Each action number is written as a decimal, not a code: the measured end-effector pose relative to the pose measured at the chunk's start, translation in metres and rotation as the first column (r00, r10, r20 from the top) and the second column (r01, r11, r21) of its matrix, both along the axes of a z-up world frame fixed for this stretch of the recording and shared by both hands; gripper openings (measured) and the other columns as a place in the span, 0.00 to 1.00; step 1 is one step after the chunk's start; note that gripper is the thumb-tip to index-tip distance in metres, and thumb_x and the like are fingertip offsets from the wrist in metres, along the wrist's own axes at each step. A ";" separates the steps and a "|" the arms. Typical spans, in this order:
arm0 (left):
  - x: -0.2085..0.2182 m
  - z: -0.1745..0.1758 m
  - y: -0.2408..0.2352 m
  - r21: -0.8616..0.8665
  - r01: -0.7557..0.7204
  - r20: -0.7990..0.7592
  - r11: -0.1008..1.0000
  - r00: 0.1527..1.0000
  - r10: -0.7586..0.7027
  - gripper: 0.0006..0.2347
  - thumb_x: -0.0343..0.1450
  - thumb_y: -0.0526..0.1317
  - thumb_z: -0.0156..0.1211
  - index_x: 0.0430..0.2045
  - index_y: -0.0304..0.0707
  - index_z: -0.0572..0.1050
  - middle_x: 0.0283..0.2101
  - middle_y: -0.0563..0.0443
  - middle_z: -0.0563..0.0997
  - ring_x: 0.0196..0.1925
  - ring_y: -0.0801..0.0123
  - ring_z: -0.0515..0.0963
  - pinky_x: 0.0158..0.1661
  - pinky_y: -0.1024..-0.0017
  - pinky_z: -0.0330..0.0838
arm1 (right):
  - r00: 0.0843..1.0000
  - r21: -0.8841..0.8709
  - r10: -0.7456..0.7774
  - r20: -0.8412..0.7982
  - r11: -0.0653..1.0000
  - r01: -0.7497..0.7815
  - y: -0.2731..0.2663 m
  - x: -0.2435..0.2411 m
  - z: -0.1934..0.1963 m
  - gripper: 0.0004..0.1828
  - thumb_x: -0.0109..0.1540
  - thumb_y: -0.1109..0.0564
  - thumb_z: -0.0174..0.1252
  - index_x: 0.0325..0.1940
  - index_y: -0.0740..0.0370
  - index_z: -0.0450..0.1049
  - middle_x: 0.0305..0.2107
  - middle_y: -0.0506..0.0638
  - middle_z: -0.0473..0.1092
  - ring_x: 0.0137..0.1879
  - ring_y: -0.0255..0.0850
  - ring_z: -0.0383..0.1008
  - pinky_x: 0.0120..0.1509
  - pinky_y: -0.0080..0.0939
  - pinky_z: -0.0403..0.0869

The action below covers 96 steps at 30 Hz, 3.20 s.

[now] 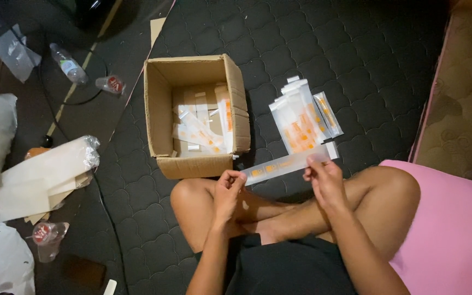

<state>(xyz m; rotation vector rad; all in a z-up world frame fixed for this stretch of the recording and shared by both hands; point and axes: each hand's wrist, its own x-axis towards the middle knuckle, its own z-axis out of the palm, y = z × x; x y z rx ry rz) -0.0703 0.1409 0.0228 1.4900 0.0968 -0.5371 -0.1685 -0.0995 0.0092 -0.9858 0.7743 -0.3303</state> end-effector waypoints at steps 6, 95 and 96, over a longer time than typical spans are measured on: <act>0.005 0.011 0.003 0.002 -0.041 0.016 0.999 0.999 0.041 0.03 0.68 0.34 0.66 0.31 0.36 0.79 0.21 0.52 0.75 0.22 0.74 0.74 0.27 0.78 0.66 | 0.997 -0.016 -0.060 0.055 0.998 0.061 -0.001 0.003 0.026 0.06 0.66 0.62 0.59 0.43 0.59 0.68 0.28 0.44 0.66 0.29 0.32 0.69 0.35 0.30 0.70; 0.062 0.018 -0.131 0.032 0.215 0.161 0.976 0.963 -0.218 0.08 0.69 0.44 0.72 0.30 0.39 0.84 0.27 0.49 0.82 0.28 0.72 0.76 0.36 0.73 0.72 | 0.933 -0.130 0.288 -0.216 0.939 -0.320 0.016 -0.089 0.002 0.11 0.63 0.57 0.63 0.45 0.66 0.80 0.31 0.61 0.82 0.35 0.45 0.81 0.43 0.42 0.78; 0.062 0.022 -0.129 0.026 0.206 0.162 0.978 0.965 -0.207 0.08 0.69 0.44 0.72 0.30 0.40 0.84 0.26 0.51 0.82 0.27 0.74 0.76 0.36 0.75 0.71 | 0.937 -0.136 0.275 -0.218 0.942 -0.308 0.013 -0.089 0.007 0.12 0.62 0.56 0.64 0.45 0.66 0.80 0.31 0.63 0.82 0.34 0.49 0.83 0.41 0.46 0.79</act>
